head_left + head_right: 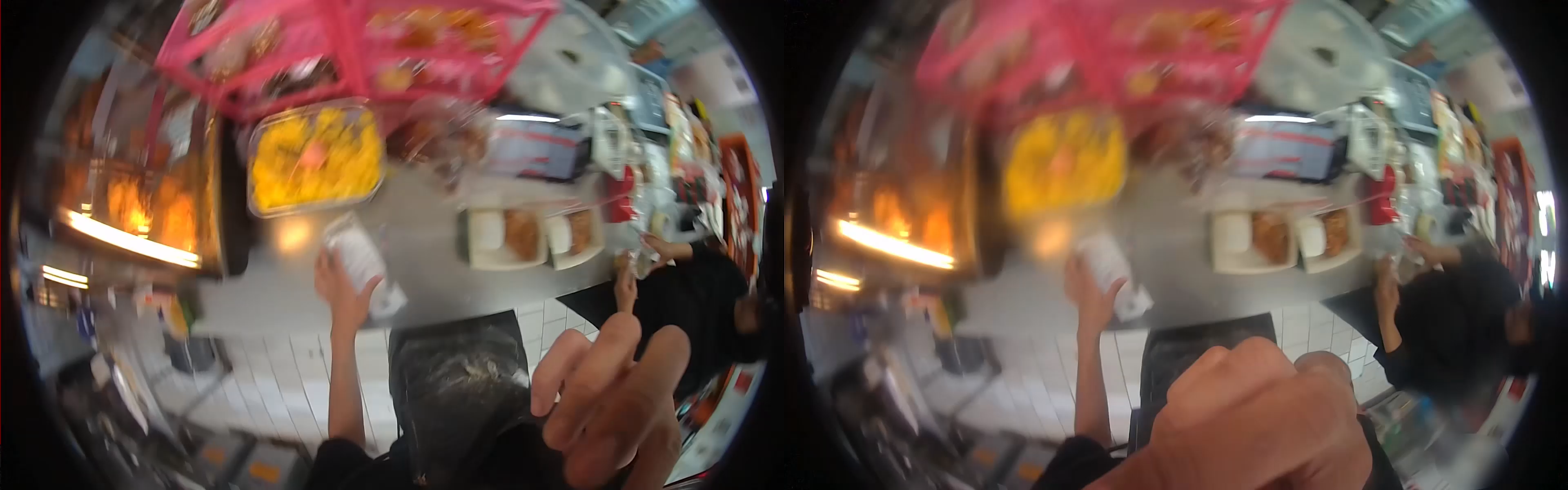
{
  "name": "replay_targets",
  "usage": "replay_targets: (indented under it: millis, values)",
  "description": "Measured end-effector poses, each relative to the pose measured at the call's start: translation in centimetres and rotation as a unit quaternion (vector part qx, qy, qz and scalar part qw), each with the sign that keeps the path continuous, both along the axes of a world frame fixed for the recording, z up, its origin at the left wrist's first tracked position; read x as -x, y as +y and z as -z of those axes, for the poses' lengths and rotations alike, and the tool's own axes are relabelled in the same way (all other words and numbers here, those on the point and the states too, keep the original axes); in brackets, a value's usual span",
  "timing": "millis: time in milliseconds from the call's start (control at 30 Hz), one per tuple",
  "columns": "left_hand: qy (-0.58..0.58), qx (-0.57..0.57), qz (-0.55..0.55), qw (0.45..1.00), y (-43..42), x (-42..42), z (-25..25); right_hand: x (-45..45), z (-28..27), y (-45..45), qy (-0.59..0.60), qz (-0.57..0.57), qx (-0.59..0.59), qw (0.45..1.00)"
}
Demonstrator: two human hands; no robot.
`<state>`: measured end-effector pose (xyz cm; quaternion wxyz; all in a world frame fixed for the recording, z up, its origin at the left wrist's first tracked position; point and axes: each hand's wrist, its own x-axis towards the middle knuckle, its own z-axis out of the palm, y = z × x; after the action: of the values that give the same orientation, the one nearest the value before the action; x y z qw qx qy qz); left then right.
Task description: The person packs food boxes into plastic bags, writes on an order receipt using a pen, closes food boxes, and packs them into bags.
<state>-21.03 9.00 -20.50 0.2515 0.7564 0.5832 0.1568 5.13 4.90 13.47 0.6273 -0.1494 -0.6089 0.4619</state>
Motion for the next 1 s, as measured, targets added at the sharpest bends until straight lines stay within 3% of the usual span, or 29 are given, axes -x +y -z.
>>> replay_targets:
  millis: [33,67,133,200,267,300,333,400,433,467,500,600,733,900,1000]
  values:
    - [-0.060,-0.004,-0.020,0.998,0.0,-0.4,0.6,-2.0,-1.6,-0.9,-0.062,0.022,0.042,0.997]
    - [-0.062,0.000,-0.056,0.997,-0.3,-1.5,-0.3,-4.2,-2.0,-1.3,-0.142,0.159,0.003,0.977]
    - [-0.074,0.001,-0.090,0.993,-0.7,-3.7,-3.1,-8.5,-3.0,-2.3,-0.310,0.439,-0.018,0.843]
    - [-0.090,-0.004,-0.094,0.992,-1.2,-5.7,-6.1,-16.8,-2.2,2.2,-0.289,0.522,0.082,0.799]
    - [-0.082,0.002,-0.092,0.992,-1.9,-7.2,-8.7,-27.0,2.2,9.3,-0.329,0.506,0.154,0.782]
    - [-0.076,0.010,-0.099,0.992,-2.8,-7.9,-9.3,-31.1,4.1,12.6,-0.383,0.451,0.247,0.768]
    - [-0.074,0.003,-0.102,0.992,-3.7,-8.4,-9.8,-35.4,7.0,16.3,-0.525,0.361,0.306,0.708]
    - [-0.055,-0.007,-0.143,0.988,-6.2,-8.8,-11.0,-38.8,12.3,22.8,-0.654,0.157,0.387,0.631]
    - [-0.043,0.010,-0.204,0.978,-8.1,-9.6,-11.8,-39.6,15.9,24.8,-0.746,0.147,0.269,0.591]
    - [-0.050,0.006,-0.230,0.972,-9.7,-9.8,-11.8,-43.5,22.9,28.6,-0.810,0.119,0.234,0.524]
    - [-0.057,0.003,-0.253,0.966,-11.8,-9.8,-11.3,-43.7,24.7,29.8,-0.846,0.095,0.195,0.486]
    - [-0.047,0.018,-0.331,0.942,-18.0,-11.3,-10.1,-43.1,27.3,32.5,-0.881,0.059,0.118,0.454]
    - [-0.068,0.056,-0.381,0.921,-24.6,-13.7,-9.2,-43.3,27.8,34.6,-0.883,0.055,0.076,0.459]
    - [-0.099,0.067,-0.362,0.925,-26.1,-14.6,-9.0,-43.8,24.9,34.7,-0.853,0.078,0.054,0.514]
    - [-0.127,0.055,-0.321,0.937,-24.4,-14.5,-9.2,-44.9,22.1,33.9,-0.811,0.113,0.022,0.573]
